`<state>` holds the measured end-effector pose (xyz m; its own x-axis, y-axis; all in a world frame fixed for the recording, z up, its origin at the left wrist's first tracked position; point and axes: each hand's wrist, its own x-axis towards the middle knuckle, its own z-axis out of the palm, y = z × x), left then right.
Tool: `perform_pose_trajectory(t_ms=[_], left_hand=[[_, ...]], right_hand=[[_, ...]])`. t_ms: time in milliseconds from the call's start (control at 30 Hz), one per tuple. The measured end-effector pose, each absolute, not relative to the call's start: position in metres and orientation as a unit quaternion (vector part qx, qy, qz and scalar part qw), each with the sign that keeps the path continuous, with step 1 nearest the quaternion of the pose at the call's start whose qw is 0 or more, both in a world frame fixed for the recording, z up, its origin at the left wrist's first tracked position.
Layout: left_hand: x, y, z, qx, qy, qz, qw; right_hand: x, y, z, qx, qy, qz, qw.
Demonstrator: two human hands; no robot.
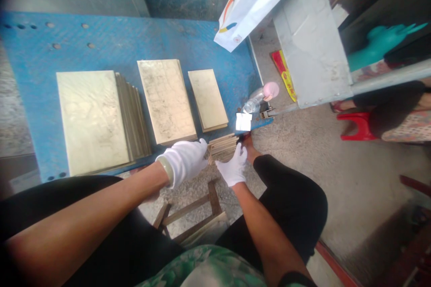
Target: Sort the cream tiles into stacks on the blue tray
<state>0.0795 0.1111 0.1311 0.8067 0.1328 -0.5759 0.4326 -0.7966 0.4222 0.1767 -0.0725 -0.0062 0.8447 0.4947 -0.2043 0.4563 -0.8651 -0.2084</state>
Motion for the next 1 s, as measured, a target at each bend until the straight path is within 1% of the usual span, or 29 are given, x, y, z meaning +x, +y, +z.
perform_pose_trajectory(t_ms=[133,233,333,433,533,633,733,867,933,1000], left_hand=[[0.079,0.11,0.128,0.91,0.149,-0.264,0.282],[0.08,0.112,0.131,0.91,0.146,-0.267,0.281],[0.082,0.109,0.136,0.907,0.148,-0.275,0.283],[0.083,0.097,0.135,0.901,0.136,-0.276,0.305],[0.084,0.08,0.129,0.905,0.115,-0.237,0.335],[0.088,0.072,0.125,0.899,0.088,-0.189,0.385],[0.094,0.078,0.131,0.883,0.073,-0.186,0.424],[0.098,0.096,0.143,0.864,0.151,-0.205,0.434],[0.098,0.103,0.146,0.862,0.175,-0.201,0.431],[0.097,0.109,0.148,0.862,0.179,-0.193,0.434]], right_hand=[[0.176,-0.072,0.0,-0.959,-0.238,0.12,0.093],[0.177,-0.07,0.016,-0.962,-0.225,0.116,0.102],[0.177,-0.065,0.045,-0.963,-0.215,0.107,0.125],[0.177,-0.061,0.083,-0.953,-0.233,0.092,0.17],[0.177,-0.061,0.119,-0.936,-0.26,0.084,0.223],[0.181,-0.061,0.143,-0.924,-0.263,0.09,0.262],[0.19,-0.057,0.15,-0.914,-0.236,0.115,0.308],[0.199,-0.054,0.141,-0.886,-0.178,0.166,0.393],[0.196,-0.055,0.134,-0.889,-0.164,0.187,0.384],[0.187,-0.056,0.127,-0.903,-0.173,0.207,0.334]])
